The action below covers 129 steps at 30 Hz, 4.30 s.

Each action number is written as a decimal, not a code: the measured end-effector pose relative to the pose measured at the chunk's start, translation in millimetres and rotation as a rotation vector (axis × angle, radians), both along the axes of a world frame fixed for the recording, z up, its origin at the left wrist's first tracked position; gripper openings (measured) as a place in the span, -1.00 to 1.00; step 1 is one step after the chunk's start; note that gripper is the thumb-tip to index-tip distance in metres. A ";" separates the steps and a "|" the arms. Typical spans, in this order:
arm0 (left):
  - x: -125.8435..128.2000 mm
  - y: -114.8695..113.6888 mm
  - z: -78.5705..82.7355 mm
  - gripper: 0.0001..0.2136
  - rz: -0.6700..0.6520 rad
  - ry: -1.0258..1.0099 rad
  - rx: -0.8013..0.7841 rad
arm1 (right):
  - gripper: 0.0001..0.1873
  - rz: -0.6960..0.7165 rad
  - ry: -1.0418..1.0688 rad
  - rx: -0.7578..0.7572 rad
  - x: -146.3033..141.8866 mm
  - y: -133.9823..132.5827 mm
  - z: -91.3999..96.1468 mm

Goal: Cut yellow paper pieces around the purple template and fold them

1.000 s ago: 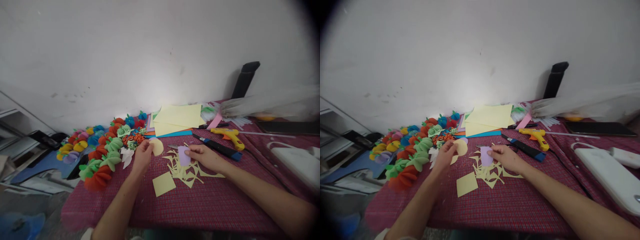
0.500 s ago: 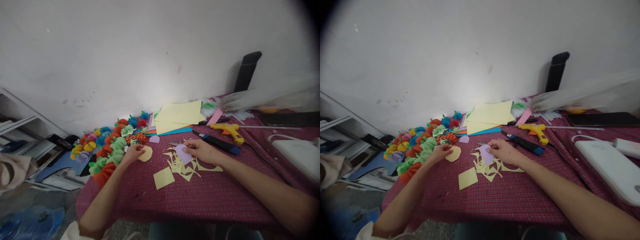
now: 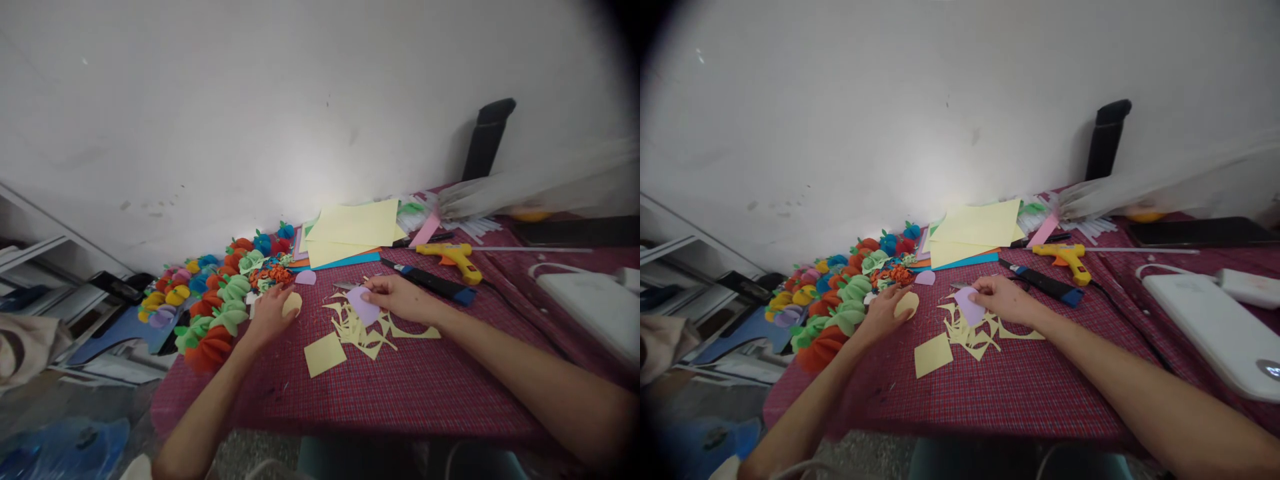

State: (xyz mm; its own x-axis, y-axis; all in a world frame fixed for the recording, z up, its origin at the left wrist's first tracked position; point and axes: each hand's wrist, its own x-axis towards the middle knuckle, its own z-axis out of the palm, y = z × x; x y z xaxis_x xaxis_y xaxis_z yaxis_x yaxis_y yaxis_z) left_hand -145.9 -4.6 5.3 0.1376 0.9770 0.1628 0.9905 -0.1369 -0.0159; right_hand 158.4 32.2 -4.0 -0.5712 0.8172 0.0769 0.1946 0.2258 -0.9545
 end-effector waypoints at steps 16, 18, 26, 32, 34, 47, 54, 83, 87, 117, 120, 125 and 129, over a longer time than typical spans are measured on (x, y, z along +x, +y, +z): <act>19.9 -16.9 -1.7 -0.64 -0.149 0.023 0.034 | -0.77 -0.011 0.045 -0.003 0.9 1.8 1.1; 31.7 -34.1 4.6 -0.62 -0.199 -0.075 -0.136 | -0.77 -0.005 0.043 -0.008 0.8 0.8 3.3; 60.1 -63.0 12.5 -0.58 -0.149 -0.160 -0.341 | -0.78 0.002 0.024 -0.034 1.1 0.4 2.1; 64.4 -56.8 15.9 -0.74 -0.079 -0.211 -0.428 | -0.81 -0.002 0.042 -0.030 1.0 -0.2 3.0; 66.2 -56.7 15.5 -0.79 -0.091 -0.209 -0.411 | -0.80 -0.002 0.031 -0.013 1.0 -0.5 3.4; 58.1 -45.9 17.1 -0.74 0.113 -1.136 -0.404 | -0.78 -0.043 0.089 -0.006 1.8 0.0 5.2; 85.1 -17.1 37.6 -0.71 0.070 -1.142 -0.273 | -0.80 0.001 0.278 0.053 10.1 -0.9 17.1; 136.9 2.7 5.6 -0.72 0.031 -1.579 0.022 | -0.86 0.015 0.787 -0.699 -7.3 -14.3 6.8; 122.3 8.8 6.9 -0.74 0.022 -1.559 0.042 | -0.87 -0.081 0.676 -0.592 -5.5 -10.4 4.5; 129.3 8.3 -12.0 -0.70 -0.229 -1.131 -0.180 | -0.74 -0.388 0.217 -0.160 -6.6 -8.4 -0.5; 130.0 7.7 -10.6 -0.70 -0.232 -1.124 -0.173 | -0.75 -0.388 0.201 -0.146 -6.1 -7.0 -2.3; 131.4 5.6 -6.8 -0.70 -0.218 -1.096 -0.162 | -0.73 -0.406 0.183 -0.129 -6.3 -7.9 -2.7; 132.3 3.7 -2.0 -0.69 -0.214 -1.106 -0.190 | -0.74 -0.413 0.155 -0.112 -6.5 -8.9 -1.9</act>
